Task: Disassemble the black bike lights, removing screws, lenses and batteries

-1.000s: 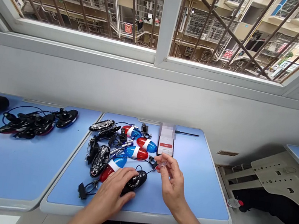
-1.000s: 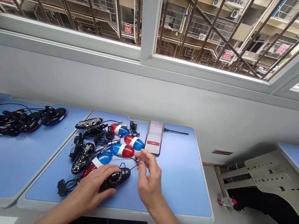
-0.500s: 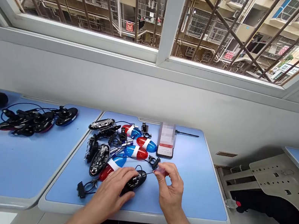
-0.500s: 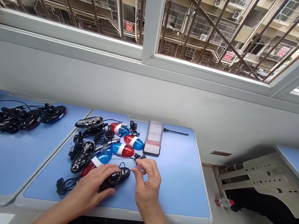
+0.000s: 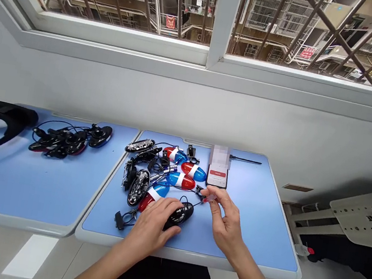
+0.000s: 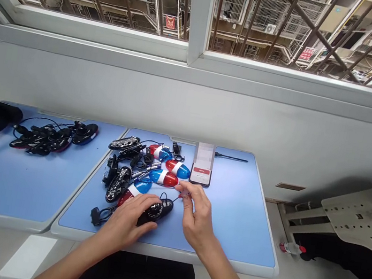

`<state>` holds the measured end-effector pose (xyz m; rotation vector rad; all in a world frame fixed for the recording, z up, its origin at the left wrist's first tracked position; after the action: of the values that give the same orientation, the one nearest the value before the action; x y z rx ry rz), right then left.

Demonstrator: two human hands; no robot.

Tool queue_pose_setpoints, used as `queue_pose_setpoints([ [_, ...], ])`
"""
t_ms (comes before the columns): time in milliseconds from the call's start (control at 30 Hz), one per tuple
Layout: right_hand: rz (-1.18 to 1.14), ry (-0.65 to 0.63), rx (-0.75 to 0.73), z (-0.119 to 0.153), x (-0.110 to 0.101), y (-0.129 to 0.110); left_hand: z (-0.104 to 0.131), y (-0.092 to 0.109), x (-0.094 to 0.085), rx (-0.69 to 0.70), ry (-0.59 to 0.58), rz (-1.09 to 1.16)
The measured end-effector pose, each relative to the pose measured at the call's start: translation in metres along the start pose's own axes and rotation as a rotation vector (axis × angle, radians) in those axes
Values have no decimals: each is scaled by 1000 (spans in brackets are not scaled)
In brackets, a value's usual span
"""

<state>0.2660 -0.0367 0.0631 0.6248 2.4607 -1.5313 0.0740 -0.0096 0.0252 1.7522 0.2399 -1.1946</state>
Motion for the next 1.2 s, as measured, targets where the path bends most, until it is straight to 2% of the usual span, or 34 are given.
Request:
queue_pose_setpoints([
  [67,17,-21,-26,-3,0,-2,0,-1,1,9,9,3],
  [167,44,21,-53,-6,1,-1,1,-2,2,16,9,2],
  [333,-4,76,23,-7,0,4,1,-3,2,14,6,5],
  [533,-29,31,22,-9,0,5,0,-2,1,-2,15,-14],
  [700,-118,-25,43,-7,-2,8,-1,-3,-1,-70,18,-6],
  [767,-191,53,70,-5,-11,9,-1,-3,-3,-119,21,25],
  [867,-357,320,150,0,-28,12,-2,-5,-4,-207,21,111],
  [900,-414,366,203,2,-31,14,-3,-5,-4,-235,25,154],
  [967,-496,310,377,5,-27,18,-5,-6,-4,-289,38,247],
  [1067,-499,55,655,15,-5,27,-8,-8,-1,-358,67,333],
  [1200,-353,-124,733,27,20,38,-10,-10,2,-388,92,347],
])
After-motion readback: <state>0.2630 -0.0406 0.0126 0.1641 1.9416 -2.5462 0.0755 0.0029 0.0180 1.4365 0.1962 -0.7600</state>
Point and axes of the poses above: each hand's wrist, its own z-axis away from the middle knuckle, its own x-axis out of the palm, y = z × x, the point moved 3 cm from there along -z, towards the middle knuckle, and after that the axes turned 1 degree about -y, right-handed, at the moved point
